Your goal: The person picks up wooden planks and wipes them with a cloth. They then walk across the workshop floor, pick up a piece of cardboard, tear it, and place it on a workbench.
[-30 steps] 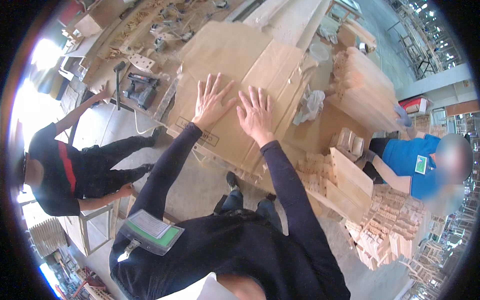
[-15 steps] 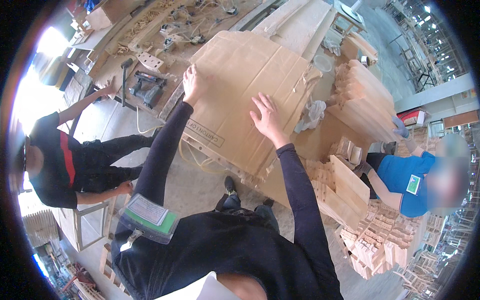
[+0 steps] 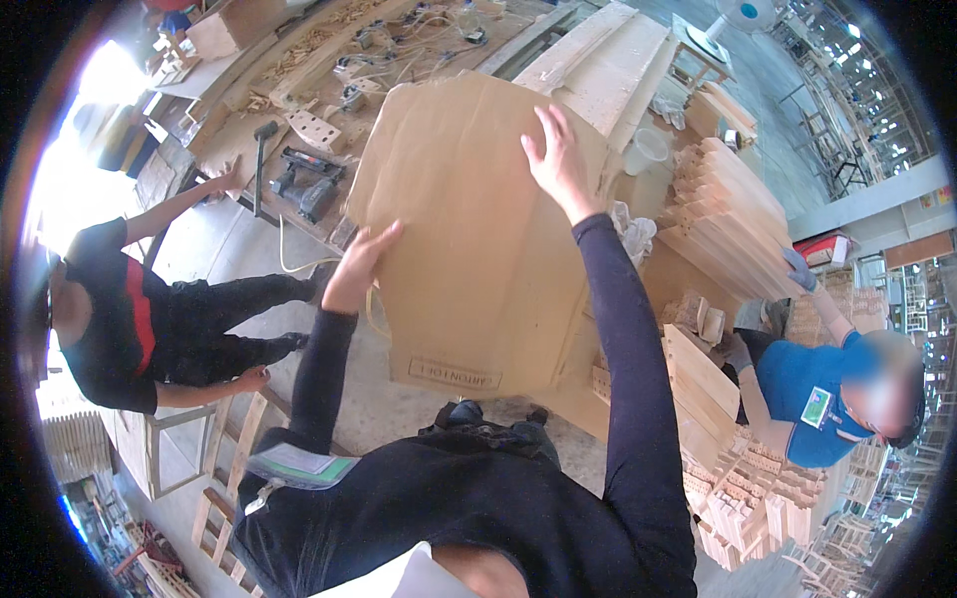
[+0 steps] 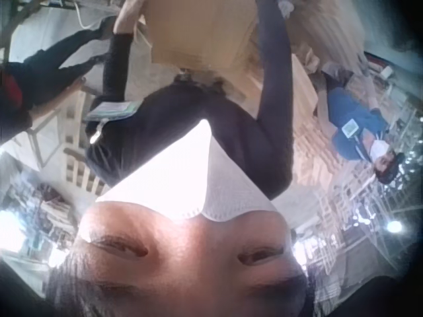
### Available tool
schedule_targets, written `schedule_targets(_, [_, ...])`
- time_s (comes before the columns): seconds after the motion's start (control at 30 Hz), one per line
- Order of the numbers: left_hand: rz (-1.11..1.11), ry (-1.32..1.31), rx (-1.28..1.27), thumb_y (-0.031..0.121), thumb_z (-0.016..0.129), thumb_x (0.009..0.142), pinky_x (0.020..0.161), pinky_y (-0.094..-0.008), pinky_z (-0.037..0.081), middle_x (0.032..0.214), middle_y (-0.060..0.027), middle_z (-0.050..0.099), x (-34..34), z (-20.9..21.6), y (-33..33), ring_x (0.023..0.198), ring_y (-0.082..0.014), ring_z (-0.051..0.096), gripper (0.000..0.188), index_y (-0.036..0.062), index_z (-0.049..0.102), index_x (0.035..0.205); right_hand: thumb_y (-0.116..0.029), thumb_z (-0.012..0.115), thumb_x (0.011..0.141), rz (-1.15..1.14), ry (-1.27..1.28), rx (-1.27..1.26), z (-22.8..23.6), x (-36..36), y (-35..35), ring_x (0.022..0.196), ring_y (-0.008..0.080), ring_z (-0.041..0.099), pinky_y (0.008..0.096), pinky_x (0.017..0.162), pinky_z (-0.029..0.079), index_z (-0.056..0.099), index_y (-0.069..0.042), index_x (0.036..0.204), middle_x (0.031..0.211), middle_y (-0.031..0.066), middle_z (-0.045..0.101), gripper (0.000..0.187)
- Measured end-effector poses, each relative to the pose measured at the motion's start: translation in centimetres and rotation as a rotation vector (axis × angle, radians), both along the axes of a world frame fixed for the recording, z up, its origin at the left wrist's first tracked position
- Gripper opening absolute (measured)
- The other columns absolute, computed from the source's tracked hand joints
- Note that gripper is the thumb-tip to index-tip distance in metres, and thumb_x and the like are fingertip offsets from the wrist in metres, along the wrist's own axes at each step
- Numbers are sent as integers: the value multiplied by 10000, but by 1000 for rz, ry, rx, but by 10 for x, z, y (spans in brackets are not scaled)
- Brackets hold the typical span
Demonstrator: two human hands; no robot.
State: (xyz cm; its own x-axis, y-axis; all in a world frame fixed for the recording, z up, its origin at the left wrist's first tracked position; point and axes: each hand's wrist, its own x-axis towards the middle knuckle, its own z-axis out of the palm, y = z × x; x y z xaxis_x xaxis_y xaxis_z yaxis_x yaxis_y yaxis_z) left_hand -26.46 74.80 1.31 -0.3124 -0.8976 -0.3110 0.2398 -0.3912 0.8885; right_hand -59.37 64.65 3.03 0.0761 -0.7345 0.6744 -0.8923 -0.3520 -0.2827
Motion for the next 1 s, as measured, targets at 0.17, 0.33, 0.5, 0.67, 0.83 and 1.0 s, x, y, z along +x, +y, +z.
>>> schedule_targets(0.17, [41, 66, 54, 274, 637, 917, 697, -260, 514, 942, -45, 685, 42, -49, 55, 793, -115, 645, 299, -2, 649, 1031, -479, 620, 860, 175, 7, 319, 54, 49, -35, 883, 298, 653, 395, 761, 500, 655, -70, 1001, 926, 165, 669, 434])
schedule_targets(0.33, [111, -522, -16, 313, 697, 867, 692, -257, 503, 903, -41, 667, 77, -43, 56, 720, -122, 617, 385, -14, 632, 1058, -569, 614, 831, 302, 12, 621, 46, 62, -46, 710, 268, 620, 393, 639, 453, 629, -48, 834, 754, 126, 643, 521])
schedule_targets(0.5, [650, -1164, -1004, 185, 691, 824, 923, -396, 432, 1156, -170, 573, 57, 37, 3, 1067, -302, 539, 436, -2, 562, 1197, -554, 615, 836, 317, 106, 692, 74, 87, -25, 719, 253, 629, 382, 626, 449, 631, -65, 864, 755, 117, 643, 490])
schedule_targets(0.67, [363, -1161, -1601, 217, 613, 867, 892, -410, 442, 1047, -115, 626, -22, 87, -71, 1053, -306, 552, 251, 60, 633, 1062, -510, 610, 860, 493, 27, 667, 82, 103, -15, 725, 232, 631, 373, 637, 457, 629, -53, 922, 767, 116, 655, 461])
schedule_targets(0.83, [81, -915, -1365, 261, 590, 898, 714, -396, 469, 744, -120, 611, -49, 64, -120, 815, -313, 587, 251, 35, 617, 791, -377, 599, 918, 426, 183, 856, 91, 49, -7, 753, 109, 566, 303, 688, 463, 648, -32, 1009, 799, 57, 652, 361])
schedule_targets(1.0, [87, -985, -1410, 295, 563, 920, 750, -405, 444, 814, -94, 628, -48, 45, -122, 862, -299, 591, 256, 64, 632, 835, -362, 553, 959, 467, -74, 903, 60, -29, 17, 835, 64, 528, 266, 771, 448, 627, -28, 1105, 907, 20, 657, 372])
